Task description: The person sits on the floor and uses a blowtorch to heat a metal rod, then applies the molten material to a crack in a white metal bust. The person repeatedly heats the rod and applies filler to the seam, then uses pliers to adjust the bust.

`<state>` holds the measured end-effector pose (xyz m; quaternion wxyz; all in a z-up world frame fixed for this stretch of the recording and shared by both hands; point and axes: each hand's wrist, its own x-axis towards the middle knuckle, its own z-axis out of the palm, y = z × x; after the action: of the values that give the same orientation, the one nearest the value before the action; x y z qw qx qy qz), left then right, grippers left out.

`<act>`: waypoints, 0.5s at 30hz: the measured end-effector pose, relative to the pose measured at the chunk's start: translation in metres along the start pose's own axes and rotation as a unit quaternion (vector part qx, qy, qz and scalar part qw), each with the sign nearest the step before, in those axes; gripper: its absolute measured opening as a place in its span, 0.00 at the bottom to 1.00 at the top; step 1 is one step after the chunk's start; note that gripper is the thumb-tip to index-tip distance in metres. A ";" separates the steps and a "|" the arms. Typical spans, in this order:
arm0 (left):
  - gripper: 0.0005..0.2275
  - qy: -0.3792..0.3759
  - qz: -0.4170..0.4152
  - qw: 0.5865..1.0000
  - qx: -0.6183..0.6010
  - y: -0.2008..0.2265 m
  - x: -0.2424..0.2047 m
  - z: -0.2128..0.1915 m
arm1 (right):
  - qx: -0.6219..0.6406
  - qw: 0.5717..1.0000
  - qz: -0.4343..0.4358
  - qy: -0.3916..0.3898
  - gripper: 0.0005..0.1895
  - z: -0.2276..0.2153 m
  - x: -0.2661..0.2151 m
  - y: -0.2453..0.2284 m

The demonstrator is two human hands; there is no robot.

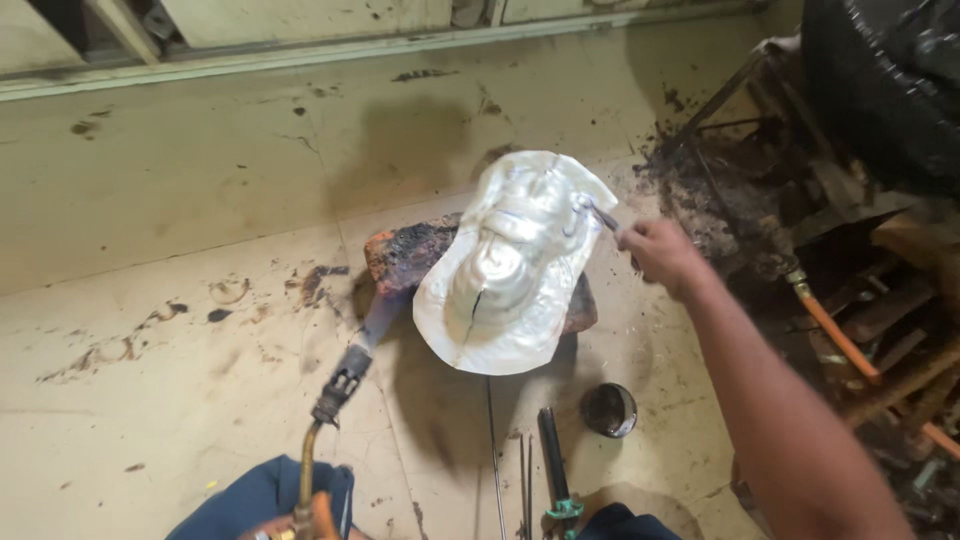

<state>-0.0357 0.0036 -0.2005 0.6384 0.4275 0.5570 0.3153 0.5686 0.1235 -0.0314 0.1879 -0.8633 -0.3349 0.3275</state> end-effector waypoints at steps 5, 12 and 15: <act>0.09 0.026 0.016 0.999 -0.035 0.056 -0.039 -0.016 | 0.181 0.973 0.055 0.133 0.12 0.023 -0.089 0.023; 0.09 0.112 0.022 0.983 -0.142 0.127 -0.077 0.000 | 0.472 0.825 0.195 0.243 0.11 0.106 -0.151 0.030; 0.11 0.132 0.029 0.980 -0.146 0.141 -0.087 0.007 | 0.566 0.752 0.211 0.264 0.11 0.149 -0.160 0.004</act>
<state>-0.0340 -0.0125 -0.0352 0.6053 0.3005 0.5716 0.4655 0.3782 0.0242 -0.0697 0.6490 -0.7000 0.1655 0.2476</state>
